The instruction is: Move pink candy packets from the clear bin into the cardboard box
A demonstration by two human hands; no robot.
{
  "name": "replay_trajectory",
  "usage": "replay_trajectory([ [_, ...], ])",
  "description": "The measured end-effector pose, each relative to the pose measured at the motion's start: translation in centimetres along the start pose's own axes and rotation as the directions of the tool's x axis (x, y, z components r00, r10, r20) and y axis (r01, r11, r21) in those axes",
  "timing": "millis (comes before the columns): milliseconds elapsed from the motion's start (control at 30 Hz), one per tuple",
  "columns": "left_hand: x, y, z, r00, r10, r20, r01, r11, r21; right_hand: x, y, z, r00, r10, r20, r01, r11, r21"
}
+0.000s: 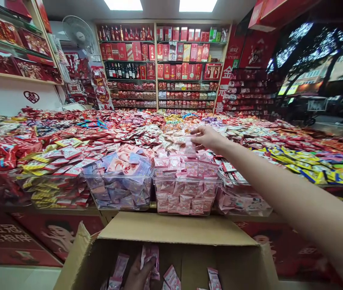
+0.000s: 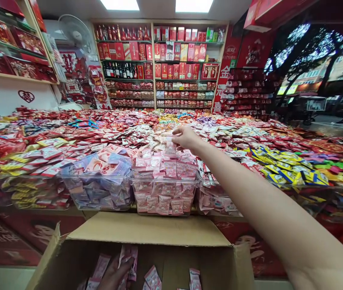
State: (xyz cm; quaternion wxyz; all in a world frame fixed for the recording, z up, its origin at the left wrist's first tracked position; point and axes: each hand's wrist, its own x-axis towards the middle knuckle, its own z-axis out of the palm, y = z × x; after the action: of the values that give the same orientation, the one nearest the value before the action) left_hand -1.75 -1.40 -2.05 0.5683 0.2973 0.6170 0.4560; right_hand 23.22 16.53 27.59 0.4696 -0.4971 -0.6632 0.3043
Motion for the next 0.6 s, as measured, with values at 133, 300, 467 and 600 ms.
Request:
replay_trajectory([
  [133, 0.2, -0.1, 0.1, 0.998, -0.036, -0.048, 0.033, 0.998, -0.051, 0.2, 1.1, 0.7, 0.995, 0.017, 0.100, -0.003, 0.990, -0.142],
  [300, 0.2, -0.3, 0.2, 1.000, -0.003, -0.023, 0.003, 0.999, -0.034, -0.1, 1.0, 0.8, 0.995, -0.087, 0.037, 0.095, 0.931, -0.354],
  [467, -0.3, 0.2, 0.4, 0.996, 0.079, 0.030, -0.077, 0.996, -0.046, -5.7, -1.6, 1.8, 0.901, -0.418, -0.118, 0.335, 0.841, -0.425],
  [600, -1.3, 1.6, 1.1, 0.995, 0.052, 0.086, -0.039, 0.989, -0.140, -16.1, -0.1, 6.5, 0.716, -0.663, 0.221, 0.698, 0.663, -0.271],
])
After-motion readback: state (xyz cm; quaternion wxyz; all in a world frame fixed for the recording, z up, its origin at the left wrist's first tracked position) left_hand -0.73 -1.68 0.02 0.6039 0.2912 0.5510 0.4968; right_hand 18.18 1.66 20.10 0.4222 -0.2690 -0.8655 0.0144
